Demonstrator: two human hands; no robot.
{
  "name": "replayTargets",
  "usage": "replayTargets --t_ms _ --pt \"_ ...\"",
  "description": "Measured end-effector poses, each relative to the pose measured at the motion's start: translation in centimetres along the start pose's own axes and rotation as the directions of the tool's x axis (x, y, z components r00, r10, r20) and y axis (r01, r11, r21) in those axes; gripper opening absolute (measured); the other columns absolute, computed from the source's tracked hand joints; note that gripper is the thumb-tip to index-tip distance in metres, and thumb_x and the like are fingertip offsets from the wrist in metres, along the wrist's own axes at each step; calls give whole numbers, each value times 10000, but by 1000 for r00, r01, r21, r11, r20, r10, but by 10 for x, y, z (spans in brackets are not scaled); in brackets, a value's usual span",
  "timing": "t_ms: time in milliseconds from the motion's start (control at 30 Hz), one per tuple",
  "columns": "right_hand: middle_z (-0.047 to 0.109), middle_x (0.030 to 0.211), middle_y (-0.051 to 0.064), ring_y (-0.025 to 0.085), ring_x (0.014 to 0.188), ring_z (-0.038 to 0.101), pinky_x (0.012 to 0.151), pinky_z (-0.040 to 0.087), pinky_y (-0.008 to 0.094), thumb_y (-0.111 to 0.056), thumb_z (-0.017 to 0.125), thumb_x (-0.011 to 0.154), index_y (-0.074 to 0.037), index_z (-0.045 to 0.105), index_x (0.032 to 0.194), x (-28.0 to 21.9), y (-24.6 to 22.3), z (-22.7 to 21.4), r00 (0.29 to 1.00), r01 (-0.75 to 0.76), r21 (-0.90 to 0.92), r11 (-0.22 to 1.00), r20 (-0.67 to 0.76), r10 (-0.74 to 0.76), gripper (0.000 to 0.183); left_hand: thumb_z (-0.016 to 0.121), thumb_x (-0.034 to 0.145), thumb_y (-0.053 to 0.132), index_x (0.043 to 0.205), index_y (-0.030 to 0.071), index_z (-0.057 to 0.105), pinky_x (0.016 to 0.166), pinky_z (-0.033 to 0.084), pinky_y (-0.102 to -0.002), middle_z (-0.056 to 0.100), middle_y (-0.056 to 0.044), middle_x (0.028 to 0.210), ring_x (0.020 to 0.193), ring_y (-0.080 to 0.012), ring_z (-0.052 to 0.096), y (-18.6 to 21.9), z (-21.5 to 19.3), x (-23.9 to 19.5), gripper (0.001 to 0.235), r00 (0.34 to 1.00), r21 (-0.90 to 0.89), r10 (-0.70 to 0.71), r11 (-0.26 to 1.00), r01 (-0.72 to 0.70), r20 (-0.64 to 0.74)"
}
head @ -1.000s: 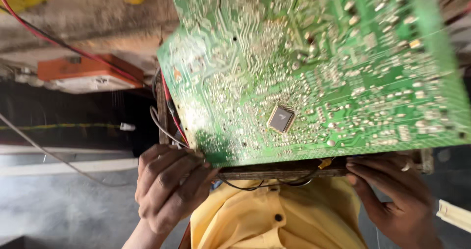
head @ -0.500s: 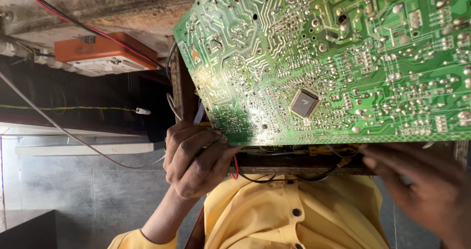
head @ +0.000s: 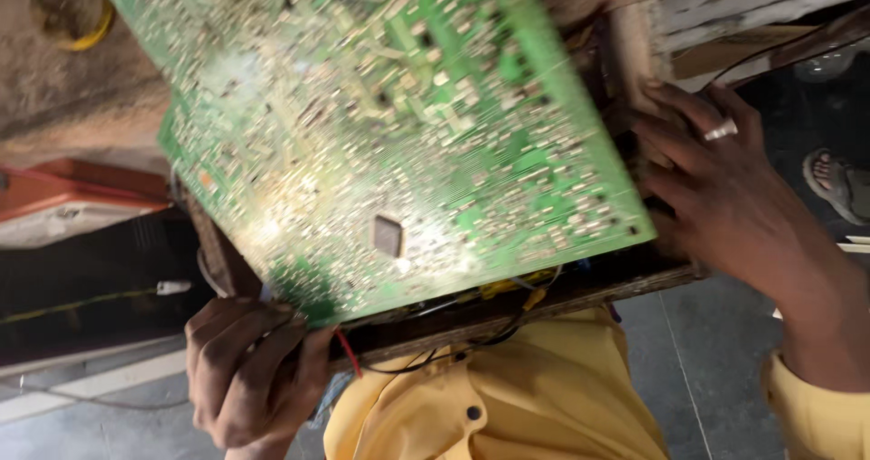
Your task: The person uses a multimeter and a screwdriver to test and probe various points on a green circuit board. They hold the board steady with one hand while moving the multimeter probes and screwdriver across different components and traces.
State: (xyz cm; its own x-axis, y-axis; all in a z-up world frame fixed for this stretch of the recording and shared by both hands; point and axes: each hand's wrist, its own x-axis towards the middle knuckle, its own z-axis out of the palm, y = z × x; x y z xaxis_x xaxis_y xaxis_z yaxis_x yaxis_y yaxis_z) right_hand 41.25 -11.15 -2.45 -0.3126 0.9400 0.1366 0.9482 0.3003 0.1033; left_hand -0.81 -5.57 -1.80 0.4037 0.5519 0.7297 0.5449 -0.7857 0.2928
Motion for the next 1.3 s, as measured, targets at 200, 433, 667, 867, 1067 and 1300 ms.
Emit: replayTargets --t_ms 200,433,667,867,1067,1300 --pt "662 1338 66 298 1344 531 1126 427 500 -162 815 822 -84 742 1159 14 18 2 980 35 185 982 -201 3 354 923 709 57 886 38 662 817 577 -476 661 -115 906 873 -317 665 1 -4 -2 316 996 44 -32 999 28 85" --pt "710 984 -56 91 902 686 832 603 243 -502 609 923 -299 711 1208 -36 -11 20 607 -428 381 820 793 -51 364 934 745 34 949 42 668 832 553 -440 668 -90 969 909 -296 653 2 4 3 335 998 6 -4 1000 4 60" --pt "709 1135 81 269 1037 694 883 588 407 -554 719 806 -218 599 1407 -60 -35 27 786 -352 404 844 617 33 699 847 794 99 1049 34 697 915 498 -475 685 -100 1073 984 -292 655 1 6 12 303 980 43 57 997 -67 189" --pt "584 1406 223 423 1264 557 992 487 523 -488 786 832 -99 580 1366 -77 -16 83 922 -158 484 861 384 -47 692 650 763 104 1201 33 654 996 429 -497 632 -122 1168 1094 -306 607 -3 2 15 444 936 123 22 990 -70 351" --pt "607 1266 133 230 1211 615 1047 537 338 -501 727 897 -152 780 1119 -70 38 104 812 -289 423 859 584 -15 417 601 822 112 1187 42 619 995 386 -489 599 -130 1129 1070 -303 579 -7 7 12 372 911 175 -62 985 -11 408" --pt "837 938 30 162 904 807 878 614 283 -328 814 867 -156 828 1102 -80 95 34 949 -263 510 819 288 125 291 578 861 84 1083 68 597 952 404 -472 597 -102 1095 1063 -260 593 -6 6 12 223 899 182 -58 983 -25 434"
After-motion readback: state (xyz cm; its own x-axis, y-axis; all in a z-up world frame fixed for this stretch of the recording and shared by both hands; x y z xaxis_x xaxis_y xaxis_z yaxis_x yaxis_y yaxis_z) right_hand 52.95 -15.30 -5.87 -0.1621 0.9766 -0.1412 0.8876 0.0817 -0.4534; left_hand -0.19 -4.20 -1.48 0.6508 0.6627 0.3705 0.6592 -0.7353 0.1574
